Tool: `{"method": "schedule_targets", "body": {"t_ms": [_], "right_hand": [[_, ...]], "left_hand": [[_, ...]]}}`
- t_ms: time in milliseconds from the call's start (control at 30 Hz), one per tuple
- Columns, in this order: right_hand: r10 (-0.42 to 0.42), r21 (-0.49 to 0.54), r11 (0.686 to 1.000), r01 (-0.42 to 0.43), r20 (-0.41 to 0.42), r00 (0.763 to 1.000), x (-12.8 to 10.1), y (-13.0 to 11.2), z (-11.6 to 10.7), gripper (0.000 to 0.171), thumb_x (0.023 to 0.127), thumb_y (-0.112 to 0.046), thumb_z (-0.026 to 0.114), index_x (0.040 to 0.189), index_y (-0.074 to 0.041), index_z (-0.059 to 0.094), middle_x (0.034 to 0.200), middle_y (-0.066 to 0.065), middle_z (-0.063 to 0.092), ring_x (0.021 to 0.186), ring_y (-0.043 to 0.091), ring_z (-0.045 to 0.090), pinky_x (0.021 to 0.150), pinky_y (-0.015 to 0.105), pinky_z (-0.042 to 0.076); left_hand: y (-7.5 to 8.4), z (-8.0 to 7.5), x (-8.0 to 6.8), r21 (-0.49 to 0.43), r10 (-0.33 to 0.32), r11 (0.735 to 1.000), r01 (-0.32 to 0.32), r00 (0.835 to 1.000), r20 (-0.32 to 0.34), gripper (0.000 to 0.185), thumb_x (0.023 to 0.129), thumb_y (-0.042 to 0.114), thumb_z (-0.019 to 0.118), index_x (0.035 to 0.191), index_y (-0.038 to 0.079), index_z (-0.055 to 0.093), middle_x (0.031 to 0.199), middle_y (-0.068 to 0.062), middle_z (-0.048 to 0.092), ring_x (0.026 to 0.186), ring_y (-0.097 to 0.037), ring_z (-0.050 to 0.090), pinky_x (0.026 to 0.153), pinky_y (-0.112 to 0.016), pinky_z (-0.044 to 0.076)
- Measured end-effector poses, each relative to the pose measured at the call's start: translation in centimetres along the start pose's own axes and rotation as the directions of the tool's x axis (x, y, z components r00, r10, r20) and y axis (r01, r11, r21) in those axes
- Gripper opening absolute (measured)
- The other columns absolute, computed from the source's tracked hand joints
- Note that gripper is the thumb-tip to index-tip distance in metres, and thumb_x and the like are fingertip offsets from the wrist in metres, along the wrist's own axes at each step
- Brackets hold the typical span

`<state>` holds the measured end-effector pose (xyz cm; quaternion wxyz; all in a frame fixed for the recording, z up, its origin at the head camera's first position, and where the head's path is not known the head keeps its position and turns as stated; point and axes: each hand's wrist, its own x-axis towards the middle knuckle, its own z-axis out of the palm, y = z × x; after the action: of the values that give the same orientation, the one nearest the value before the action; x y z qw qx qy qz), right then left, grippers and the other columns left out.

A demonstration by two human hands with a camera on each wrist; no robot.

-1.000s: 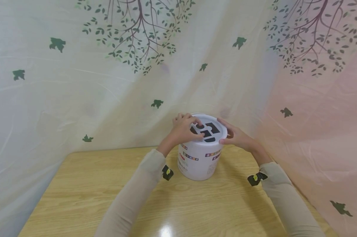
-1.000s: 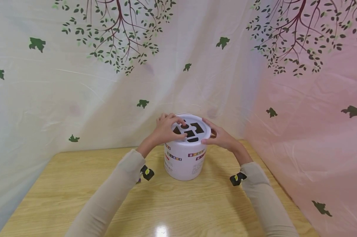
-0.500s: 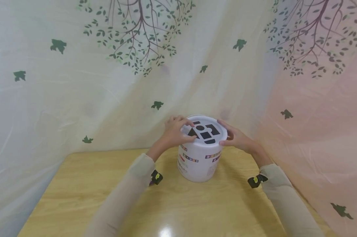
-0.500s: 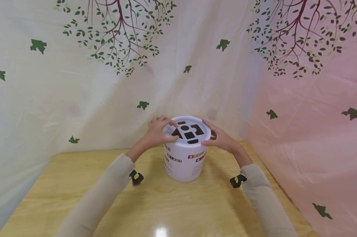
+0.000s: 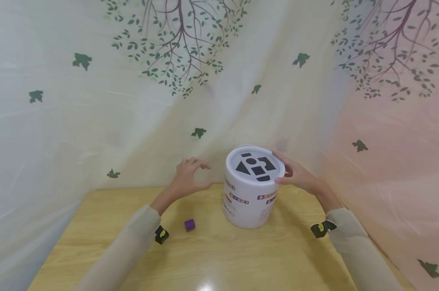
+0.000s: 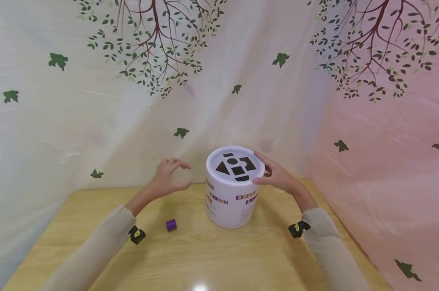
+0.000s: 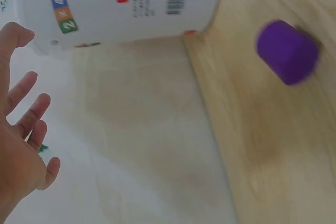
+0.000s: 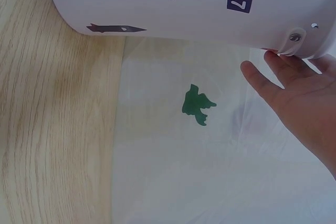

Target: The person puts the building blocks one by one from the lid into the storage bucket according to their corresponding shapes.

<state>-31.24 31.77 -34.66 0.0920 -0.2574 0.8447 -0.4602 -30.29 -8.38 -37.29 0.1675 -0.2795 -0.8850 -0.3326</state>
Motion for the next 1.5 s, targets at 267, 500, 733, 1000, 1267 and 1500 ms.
{"method": "schedule_targets", "body": {"t_ms": [267, 500, 733, 1000, 1267, 1500], "right_hand": [[0.012, 0.017, 1.000, -0.012, -0.008, 1.000, -0.3, 0.0, 0.0, 0.100, 0.092, -0.026, 0.073, 0.165, -0.017, 0.006, 0.172, 0.011, 0.011, 0.151, 0.046, 0.028, 0.110, 0.063, 0.040], [0.035, 0.009, 0.999, -0.034, -0.005, 0.999, -0.1, 0.0, 0.1, 0.101, 0.092, -0.028, 0.074, 0.165, -0.022, 0.005, 0.173, 0.010, 0.008, 0.151, 0.047, 0.027, 0.111, 0.063, 0.039], [0.038, -0.004, 0.999, -0.039, -0.007, 0.999, 0.2, 0.2, 0.0, 0.101, 0.091, -0.030, 0.074, 0.165, -0.023, 0.006, 0.173, 0.008, 0.011, 0.152, 0.045, 0.027, 0.111, 0.064, 0.038], [0.049, -0.010, 0.999, -0.049, -0.008, 0.999, 0.1, 0.0, -0.1, 0.102, 0.092, -0.029, 0.074, 0.165, -0.020, 0.005, 0.173, 0.006, 0.011, 0.154, 0.042, 0.025, 0.113, 0.065, 0.035], [0.049, -0.016, 0.999, -0.049, -0.002, 0.999, 0.0, -0.1, -0.1, 0.101, 0.092, -0.030, 0.074, 0.165, -0.020, 0.005, 0.173, 0.006, 0.011, 0.154, 0.042, 0.025, 0.113, 0.065, 0.035], [0.047, -0.018, 0.999, -0.047, -0.001, 0.999, 0.0, -0.3, -0.1, 0.100, 0.092, -0.029, 0.074, 0.165, -0.023, 0.006, 0.172, 0.008, 0.012, 0.152, 0.043, 0.029, 0.112, 0.063, 0.038]], "left_hand": [[-2.0, 0.3, -1.9, -0.018, -0.025, 0.999, 0.026, 0.996, 0.090, 0.039, 0.080, 0.031, 0.082, 0.113, 0.017, 0.068, 0.115, -0.010, 0.063, 0.112, -0.029, 0.045, 0.100, -0.056, 0.030], [-3.2, 0.5, -3.4, 0.025, -0.044, 0.999, 0.040, 0.985, 0.164, 0.040, 0.080, 0.036, 0.081, 0.114, 0.018, 0.069, 0.112, -0.007, 0.065, 0.112, -0.028, 0.046, 0.098, -0.056, 0.030], [-4.3, 0.6, -4.7, 0.043, -0.065, 0.997, 0.056, 0.969, 0.237, 0.042, 0.078, 0.039, 0.083, 0.113, 0.020, 0.070, 0.107, 0.000, 0.062, 0.109, -0.027, 0.044, 0.095, -0.055, 0.030], [-5.4, 1.5, -5.8, 0.061, -0.092, 0.995, 0.075, 0.934, 0.346, 0.041, 0.076, 0.042, 0.083, 0.108, 0.019, 0.070, 0.109, -0.008, 0.064, 0.114, -0.032, 0.043, 0.099, -0.061, 0.028], [-6.0, 2.3, -6.9, 0.134, -0.112, 0.989, 0.059, 0.895, 0.431, 0.043, 0.069, 0.044, 0.088, 0.101, 0.020, 0.070, 0.106, 0.000, 0.064, 0.113, -0.030, 0.046, 0.097, -0.057, 0.031], [-6.2, 2.6, -7.5, 0.228, -0.122, 0.974, 0.013, 0.872, 0.473, 0.042, 0.065, 0.047, 0.091, 0.091, 0.023, 0.067, 0.112, -0.004, 0.065, 0.109, -0.028, 0.046, 0.099, -0.060, 0.032]]}}
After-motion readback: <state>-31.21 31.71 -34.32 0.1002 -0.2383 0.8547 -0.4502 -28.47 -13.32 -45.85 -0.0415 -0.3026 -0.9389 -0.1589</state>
